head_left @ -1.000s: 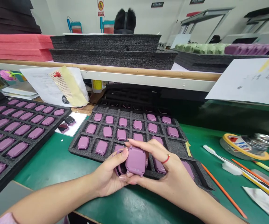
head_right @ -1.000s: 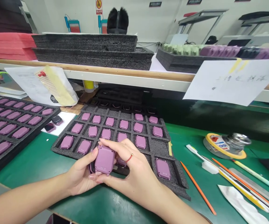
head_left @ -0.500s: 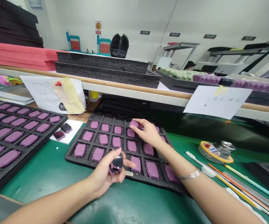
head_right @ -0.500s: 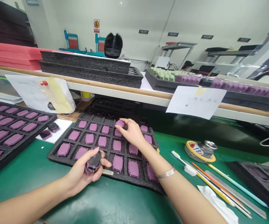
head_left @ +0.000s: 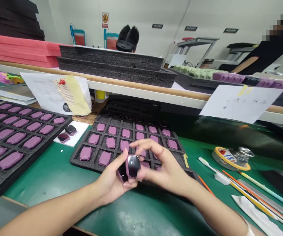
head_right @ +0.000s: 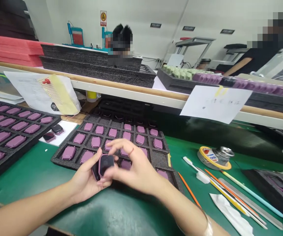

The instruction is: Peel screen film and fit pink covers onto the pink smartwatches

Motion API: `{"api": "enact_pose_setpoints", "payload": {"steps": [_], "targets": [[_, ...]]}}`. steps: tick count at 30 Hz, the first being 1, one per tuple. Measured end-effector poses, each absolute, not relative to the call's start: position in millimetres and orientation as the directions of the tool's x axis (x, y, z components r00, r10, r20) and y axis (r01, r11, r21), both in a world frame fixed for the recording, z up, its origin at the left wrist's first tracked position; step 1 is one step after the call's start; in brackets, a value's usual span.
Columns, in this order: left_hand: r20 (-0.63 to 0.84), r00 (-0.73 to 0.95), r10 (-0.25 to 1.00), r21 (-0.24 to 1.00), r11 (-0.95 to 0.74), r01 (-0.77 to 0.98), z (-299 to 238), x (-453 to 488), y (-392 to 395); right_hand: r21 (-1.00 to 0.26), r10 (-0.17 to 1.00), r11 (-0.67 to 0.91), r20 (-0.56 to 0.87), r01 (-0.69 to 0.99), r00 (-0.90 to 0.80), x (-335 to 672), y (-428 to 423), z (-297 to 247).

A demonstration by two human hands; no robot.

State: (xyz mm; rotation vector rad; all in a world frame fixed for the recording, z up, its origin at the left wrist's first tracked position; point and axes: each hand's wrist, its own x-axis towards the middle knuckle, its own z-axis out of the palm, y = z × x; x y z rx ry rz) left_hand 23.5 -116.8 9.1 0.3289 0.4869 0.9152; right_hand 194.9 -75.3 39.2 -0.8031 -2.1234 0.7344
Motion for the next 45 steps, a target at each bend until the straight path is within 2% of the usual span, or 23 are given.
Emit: {"api": "enact_pose_setpoints", "payload": {"steps": [3,5,11,15,17,19,21,24,27,30,33,35,38,41,43,45], "targets": [[-0.251,0.519,0.817,0.451,0.573,-0.684,7.8,24.9,-119.5,-0.54,0.602,0.787,0.562,0.299,-0.567,196.0,-106.8,40.2],[-0.244,0.53,0.812,0.436,0.581,-0.688,7.2,24.8,-120.2,-0.506,0.592,0.802,0.603,0.316,-0.535,195.9,-112.8,36.1],[-0.174,0.575,0.799,0.461,0.582,-0.67,8.3,23.6,-118.2,-0.551,0.61,0.79,0.663,0.269,-0.434,191.4,-108.6,33.1],[-0.179,0.577,0.797,0.502,0.578,-0.644,8.4,23.8,-117.3,-0.681,0.701,0.712,0.701,0.168,-0.128,195.4,-103.6,38.6],[-0.204,0.584,0.785,0.504,0.596,-0.625,8.6,23.1,-117.4,-0.74,0.739,0.669,0.672,0.068,0.037,201.3,-102.0,40.3],[-0.209,0.596,0.775,0.504,0.608,-0.614,9.0,22.2,-117.7,-0.777,0.77,0.63,0.625,-0.001,0.132,207.1,-101.8,41.2],[-0.203,0.609,0.766,0.508,0.614,-0.603,9.2,21.6,-117.8,-0.784,0.773,0.62,0.612,0.001,0.167,210.6,-102.5,41.9],[-0.196,0.615,0.764,0.516,0.614,-0.597,9.0,21.4,-117.7,-0.715,0.694,0.696,0.693,0.066,0.196,211.5,-103.7,43.7],[-0.194,0.613,0.766,0.526,0.609,-0.594,9.1,22.0,-117.9,-0.625,0.613,0.747,0.78,0.227,0.126,212.4,-104.4,45.4],[-0.186,0.619,0.763,0.532,0.608,-0.59,10.1,22.6,-118.5,-0.491,0.568,0.783,0.815,0.382,-0.115,217.4,-106.5,44.8],[-0.164,0.622,0.766,0.527,0.601,-0.601,11.0,23.0,-119.0,-0.313,0.467,0.864,0.792,0.394,-0.394,223.8,-112.5,41.0],[-0.158,0.625,0.764,0.526,0.601,-0.601,11.4,23.0,-119.2,-0.293,0.453,0.885,0.72,0.361,-0.526,226.7,-118.8,37.3],[-0.171,0.631,0.757,0.543,0.607,-0.581,12.0,23.0,-119.5,-0.386,0.517,0.856,0.625,0.343,-0.585,227.2,-128.8,32.0],[-0.197,0.628,0.753,0.553,0.614,-0.564,12.9,23.2,-120.1,-0.41,0.551,0.835,0.621,0.368,-0.558,223.4,-133.5,30.2],[-0.204,0.617,0.76,0.559,0.608,-0.564,13.1,23.6,-120.8,-0.357,0.521,0.853,0.63,0.381,-0.575,218.6,-131.5,31.9],[-0.191,0.591,0.784,0.585,0.575,-0.573,12.9,24.5,-121.8,-0.246,0.441,0.891,0.667,0.381,-0.6,212.2,-126.7,34.2]]}}
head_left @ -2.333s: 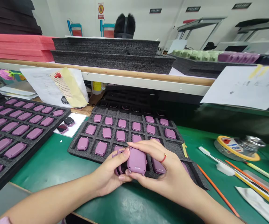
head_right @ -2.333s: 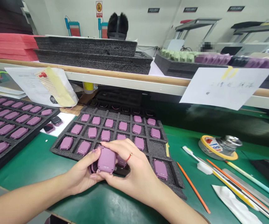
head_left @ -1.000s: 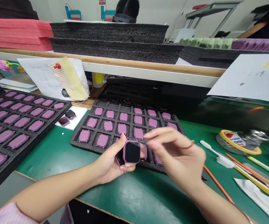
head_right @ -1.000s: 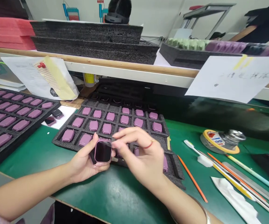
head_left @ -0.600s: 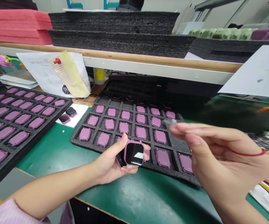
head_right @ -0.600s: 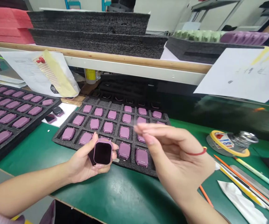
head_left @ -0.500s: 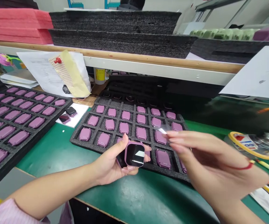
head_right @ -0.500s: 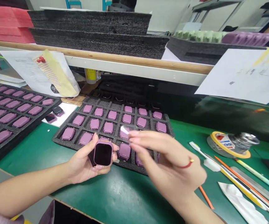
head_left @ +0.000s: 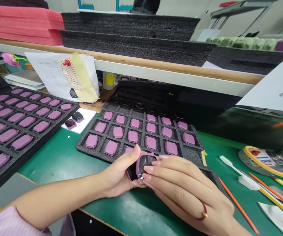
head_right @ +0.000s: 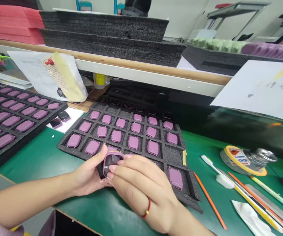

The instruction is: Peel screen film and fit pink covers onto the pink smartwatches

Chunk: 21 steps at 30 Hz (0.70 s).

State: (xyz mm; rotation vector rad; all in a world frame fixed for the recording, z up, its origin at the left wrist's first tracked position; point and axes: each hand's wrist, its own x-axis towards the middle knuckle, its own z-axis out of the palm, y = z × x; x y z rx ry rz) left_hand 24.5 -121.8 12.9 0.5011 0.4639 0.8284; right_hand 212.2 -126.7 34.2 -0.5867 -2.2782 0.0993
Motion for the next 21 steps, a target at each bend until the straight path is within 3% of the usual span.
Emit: {"api": "enact_pose_setpoints", "payload": {"steps": [3,7,10,17,21], "targets": [[-0.151,0.54,0.828,0.66,0.491,-0.568,12.2,26.2,-123.3,-0.18,0.425,0.882,0.705,0.435,-0.568,201.4,-120.0,34.9],[-0.142,0.483,0.864,0.721,0.425,-0.548,12.0,27.4,-124.4,-0.411,0.589,0.806,0.624,0.425,-0.513,194.1,-117.3,31.8],[-0.194,0.49,0.85,0.684,0.475,-0.554,12.2,26.5,-123.4,-0.526,0.649,0.76,0.581,0.381,-0.492,195.8,-116.4,31.8],[-0.221,0.538,0.814,0.667,0.528,-0.525,16.7,23.1,-121.1,-0.523,0.64,0.768,0.608,0.37,-0.47,198.2,-113.8,32.6],[-0.241,0.532,0.812,0.639,0.545,-0.542,17.0,24.4,-121.3,-0.462,0.574,0.818,0.631,0.343,-0.522,199.2,-112.1,34.0]]}}
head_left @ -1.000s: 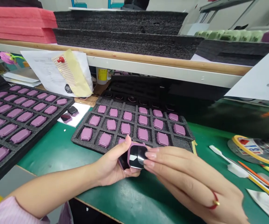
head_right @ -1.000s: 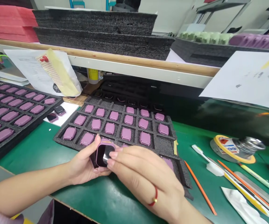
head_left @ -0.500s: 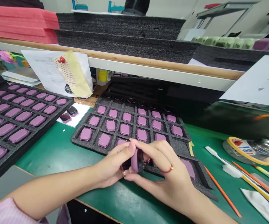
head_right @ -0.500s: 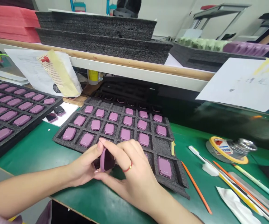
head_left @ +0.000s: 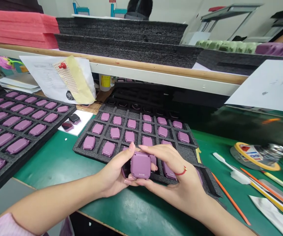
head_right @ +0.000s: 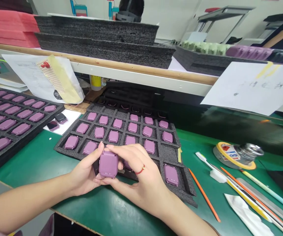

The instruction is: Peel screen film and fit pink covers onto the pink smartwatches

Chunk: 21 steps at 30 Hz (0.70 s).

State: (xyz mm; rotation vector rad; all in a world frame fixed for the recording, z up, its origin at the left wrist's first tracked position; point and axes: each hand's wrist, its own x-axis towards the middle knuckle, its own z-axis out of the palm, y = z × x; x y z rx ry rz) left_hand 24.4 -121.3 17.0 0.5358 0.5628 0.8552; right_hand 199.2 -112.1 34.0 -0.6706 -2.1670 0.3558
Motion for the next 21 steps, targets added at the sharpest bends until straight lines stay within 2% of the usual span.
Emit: {"api": "enact_pose_setpoints", "payload": {"steps": [2,4,6,7,12,16,21], "targets": [[-0.267,0.505,0.821,0.631,0.545,-0.552,15.8,25.3,-121.0,-0.428,0.568,0.823,0.628,0.374,-0.533,201.5,-100.7,33.7],[-0.315,0.457,0.832,0.635,0.542,-0.55,14.9,25.1,-120.4,-0.469,0.67,0.74,0.573,0.482,-0.472,203.0,-76.6,30.5],[-0.364,0.429,0.827,0.659,0.554,-0.509,14.8,23.4,-119.4,-0.559,0.827,0.557,0.444,0.614,-0.346,201.1,-40.8,23.5],[-0.384,0.434,0.815,0.671,0.569,-0.475,14.9,22.2,-118.8,-0.561,0.854,0.514,0.409,0.648,-0.323,198.2,-20.5,18.7],[-0.397,0.484,0.78,0.704,0.597,-0.386,12.9,16.6,-115.2,-0.481,0.887,0.439,0.368,0.759,-0.28,167.9,58.7,-6.9],[-0.375,0.486,0.789,0.72,0.578,-0.383,10.6,16.9,-112.9,-0.39,0.892,0.433,0.315,0.813,-0.324,150.8,73.9,-14.5],[-0.34,0.449,0.826,0.812,0.499,-0.302,12.2,19.9,-115.1,-0.339,0.928,0.358,0.233,0.87,-0.291,171.8,80.3,-5.6]]}}
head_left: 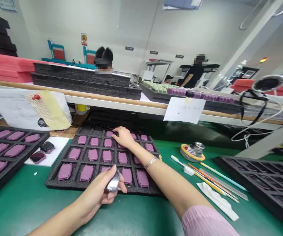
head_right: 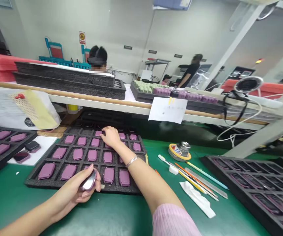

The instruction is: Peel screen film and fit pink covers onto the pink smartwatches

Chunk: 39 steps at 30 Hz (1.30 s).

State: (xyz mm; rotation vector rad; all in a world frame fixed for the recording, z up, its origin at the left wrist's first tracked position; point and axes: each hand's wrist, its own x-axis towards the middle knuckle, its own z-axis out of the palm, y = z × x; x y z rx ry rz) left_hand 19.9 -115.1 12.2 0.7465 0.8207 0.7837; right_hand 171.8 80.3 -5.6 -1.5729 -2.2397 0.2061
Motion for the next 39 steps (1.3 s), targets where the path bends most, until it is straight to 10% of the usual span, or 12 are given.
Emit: {"api": "enact_pose_setpoints", "payload": {"steps": [6,21,31,39], "targets": [[-0.323,0.499,0.804,0.819,0.501,-0.278,9.2,21.4,-118.2,-0.421,0.948,0.317,0.121,0.85,-0.294,212.0,86.5,-2.8],[-0.351,0.449,0.822,0.637,0.561,-0.529,10.8,20.5,-113.4,-0.815,0.899,0.435,0.365,0.382,-0.243,210.6,-26.0,36.1],[-0.206,0.554,0.807,0.548,0.564,-0.618,8.7,25.7,-119.0,-0.375,0.538,0.842,0.634,0.387,-0.556,198.7,-118.5,28.8],[-0.221,0.557,0.8,0.525,0.579,-0.624,7.0,26.9,-115.2,-0.766,0.804,0.574,0.459,0.29,-0.379,194.8,-108.1,34.3]]}}
